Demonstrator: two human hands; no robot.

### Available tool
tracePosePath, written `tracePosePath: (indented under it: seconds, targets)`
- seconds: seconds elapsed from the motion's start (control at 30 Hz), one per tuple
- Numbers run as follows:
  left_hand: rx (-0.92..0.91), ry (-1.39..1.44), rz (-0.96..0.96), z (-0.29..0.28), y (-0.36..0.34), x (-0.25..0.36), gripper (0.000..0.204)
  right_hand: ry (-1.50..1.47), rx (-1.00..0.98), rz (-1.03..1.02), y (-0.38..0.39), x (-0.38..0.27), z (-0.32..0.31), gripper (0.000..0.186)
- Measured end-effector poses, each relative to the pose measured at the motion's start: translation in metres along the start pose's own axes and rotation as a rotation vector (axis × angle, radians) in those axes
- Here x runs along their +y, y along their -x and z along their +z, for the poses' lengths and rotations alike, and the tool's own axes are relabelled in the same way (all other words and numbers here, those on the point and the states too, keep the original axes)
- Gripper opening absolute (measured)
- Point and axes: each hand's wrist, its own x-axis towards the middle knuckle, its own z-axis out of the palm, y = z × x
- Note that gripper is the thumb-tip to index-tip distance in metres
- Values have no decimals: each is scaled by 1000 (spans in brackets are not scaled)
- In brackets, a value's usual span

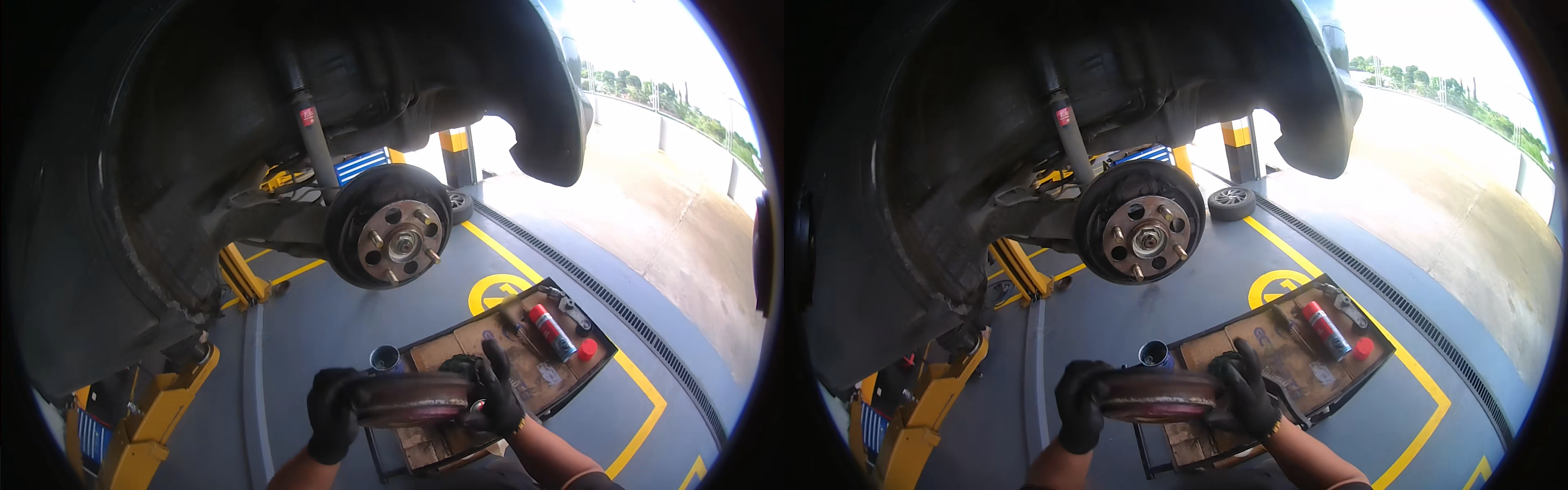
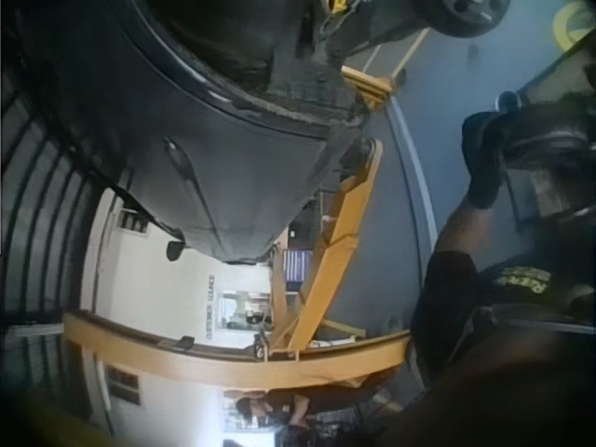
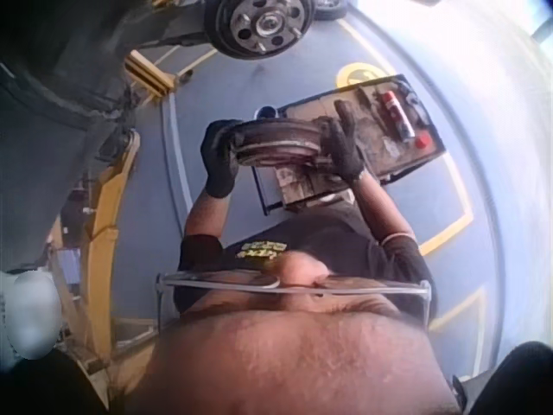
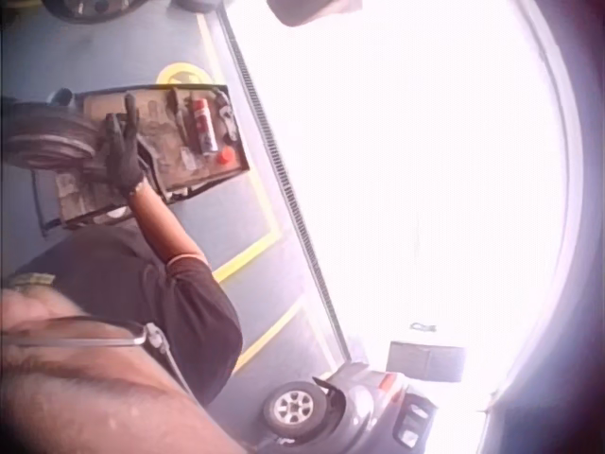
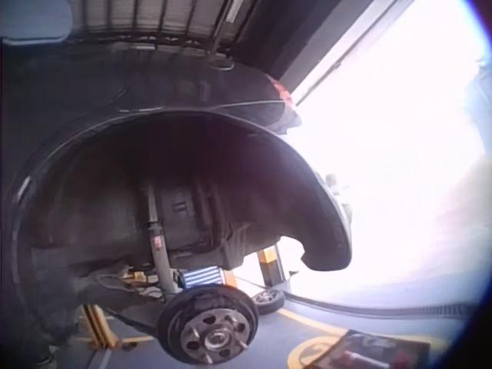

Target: The person cleans a brake drum with a spray, applies lubricant to the brake components on the wheel hub, and then reinstalls the brake drum by hand.

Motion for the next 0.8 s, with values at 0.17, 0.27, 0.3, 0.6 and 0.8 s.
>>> tracePosePath:
  seconds: [0.17,0.27,0.3,0.6,0.8]
  targets:
    - [226,330,-153,18,-97,57,27,-286,229,-96,-140,24,-10,73]
    - [352,99,205,37,-168,32,31,-362,324,-32,-217,57,-11,57]
    - [376,84,201,41,-179,33,31,-206,324,-38,-232,69,-13,53]
    - [386,-7,191,68,-214,12,35,-127,265,-128,-268,149,0,56]
    - [494,-296,297,76,-218,16,37,-372,258,-81,-264,151,6,56]
